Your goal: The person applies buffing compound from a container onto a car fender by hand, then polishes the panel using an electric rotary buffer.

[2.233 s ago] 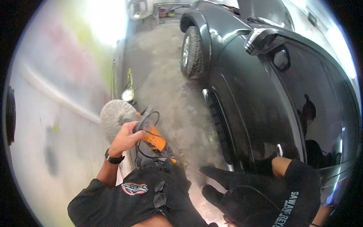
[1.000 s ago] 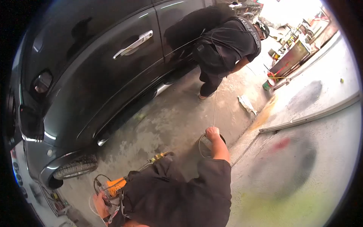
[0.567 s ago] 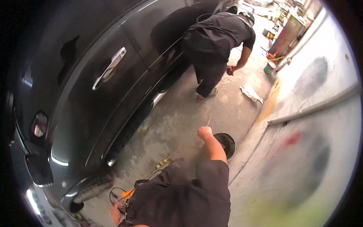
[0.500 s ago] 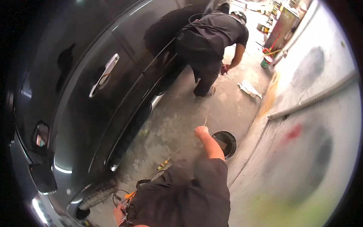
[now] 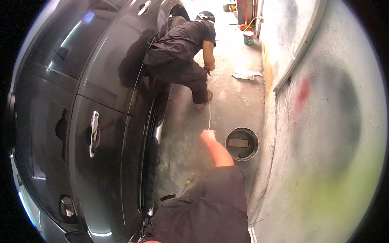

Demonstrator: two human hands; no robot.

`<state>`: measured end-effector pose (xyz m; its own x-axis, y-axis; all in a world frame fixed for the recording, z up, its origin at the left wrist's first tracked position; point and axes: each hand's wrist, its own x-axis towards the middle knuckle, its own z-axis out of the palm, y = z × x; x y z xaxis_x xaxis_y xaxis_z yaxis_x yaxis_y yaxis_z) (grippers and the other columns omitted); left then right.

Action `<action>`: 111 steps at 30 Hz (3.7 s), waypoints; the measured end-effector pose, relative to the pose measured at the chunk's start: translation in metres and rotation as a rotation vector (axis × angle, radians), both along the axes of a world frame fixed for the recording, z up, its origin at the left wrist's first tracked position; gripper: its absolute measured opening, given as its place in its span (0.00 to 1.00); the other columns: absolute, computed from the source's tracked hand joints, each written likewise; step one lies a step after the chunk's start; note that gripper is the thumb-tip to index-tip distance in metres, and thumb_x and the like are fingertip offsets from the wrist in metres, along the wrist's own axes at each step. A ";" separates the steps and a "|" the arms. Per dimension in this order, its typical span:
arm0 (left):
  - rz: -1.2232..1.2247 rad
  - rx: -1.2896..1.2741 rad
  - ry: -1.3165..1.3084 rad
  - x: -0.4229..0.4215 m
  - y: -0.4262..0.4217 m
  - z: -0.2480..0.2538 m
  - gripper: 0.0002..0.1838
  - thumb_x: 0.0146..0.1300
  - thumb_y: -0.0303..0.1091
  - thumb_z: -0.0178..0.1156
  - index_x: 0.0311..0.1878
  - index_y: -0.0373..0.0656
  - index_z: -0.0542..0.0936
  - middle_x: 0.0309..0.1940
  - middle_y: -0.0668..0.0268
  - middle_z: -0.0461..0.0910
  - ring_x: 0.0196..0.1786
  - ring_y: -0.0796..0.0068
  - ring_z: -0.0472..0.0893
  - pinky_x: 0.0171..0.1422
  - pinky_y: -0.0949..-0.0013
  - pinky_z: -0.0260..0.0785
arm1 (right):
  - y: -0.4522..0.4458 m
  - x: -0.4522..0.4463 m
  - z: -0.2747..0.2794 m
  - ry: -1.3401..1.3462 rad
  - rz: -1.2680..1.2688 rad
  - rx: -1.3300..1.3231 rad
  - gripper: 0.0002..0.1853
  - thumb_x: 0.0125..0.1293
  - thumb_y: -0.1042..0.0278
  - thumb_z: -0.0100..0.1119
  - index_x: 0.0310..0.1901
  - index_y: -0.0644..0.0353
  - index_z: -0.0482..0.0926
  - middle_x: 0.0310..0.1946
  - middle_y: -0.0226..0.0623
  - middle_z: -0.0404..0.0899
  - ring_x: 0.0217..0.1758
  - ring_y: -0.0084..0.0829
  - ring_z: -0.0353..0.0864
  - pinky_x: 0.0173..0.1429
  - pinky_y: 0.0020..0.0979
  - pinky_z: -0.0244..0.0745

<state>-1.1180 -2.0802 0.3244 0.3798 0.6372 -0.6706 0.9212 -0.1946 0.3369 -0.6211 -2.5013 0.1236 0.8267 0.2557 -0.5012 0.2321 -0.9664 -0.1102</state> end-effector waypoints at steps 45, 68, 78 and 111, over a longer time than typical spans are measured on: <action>1.104 0.117 -0.508 -0.253 -0.136 0.033 0.17 0.58 0.39 0.63 0.32 0.30 0.80 0.21 0.67 0.76 0.28 0.81 0.73 0.34 0.67 0.68 | 0.163 -0.196 -0.020 0.153 1.081 -0.042 0.21 0.62 0.47 0.63 0.27 0.60 0.86 0.22 0.45 0.84 0.29 0.45 0.86 0.40 0.44 0.80; 1.284 0.269 -0.513 -0.403 -0.044 0.091 0.15 0.58 0.39 0.66 0.31 0.33 0.81 0.24 0.70 0.77 0.30 0.82 0.73 0.36 0.68 0.67 | 0.334 -0.387 -0.009 0.395 1.056 -0.110 0.21 0.66 0.49 0.56 0.32 0.61 0.84 0.34 0.49 0.85 0.40 0.48 0.87 0.46 0.45 0.81; 1.369 0.268 -0.576 -0.504 -0.002 0.079 0.12 0.59 0.35 0.64 0.33 0.33 0.82 0.24 0.71 0.77 0.29 0.83 0.73 0.35 0.70 0.67 | 0.402 -0.466 -0.037 0.241 1.361 -0.316 0.20 0.74 0.51 0.45 0.44 0.51 0.86 0.47 0.42 0.85 0.52 0.43 0.84 0.54 0.44 0.79; 1.408 0.328 -0.383 -0.988 0.226 0.120 0.23 0.58 0.42 0.67 0.49 0.32 0.82 0.35 0.62 0.85 0.39 0.77 0.81 0.47 0.69 0.72 | 0.636 -0.979 -0.090 0.413 1.450 0.195 0.28 0.69 0.42 0.56 0.25 0.62 0.83 0.14 0.41 0.78 0.18 0.37 0.81 0.29 0.39 0.78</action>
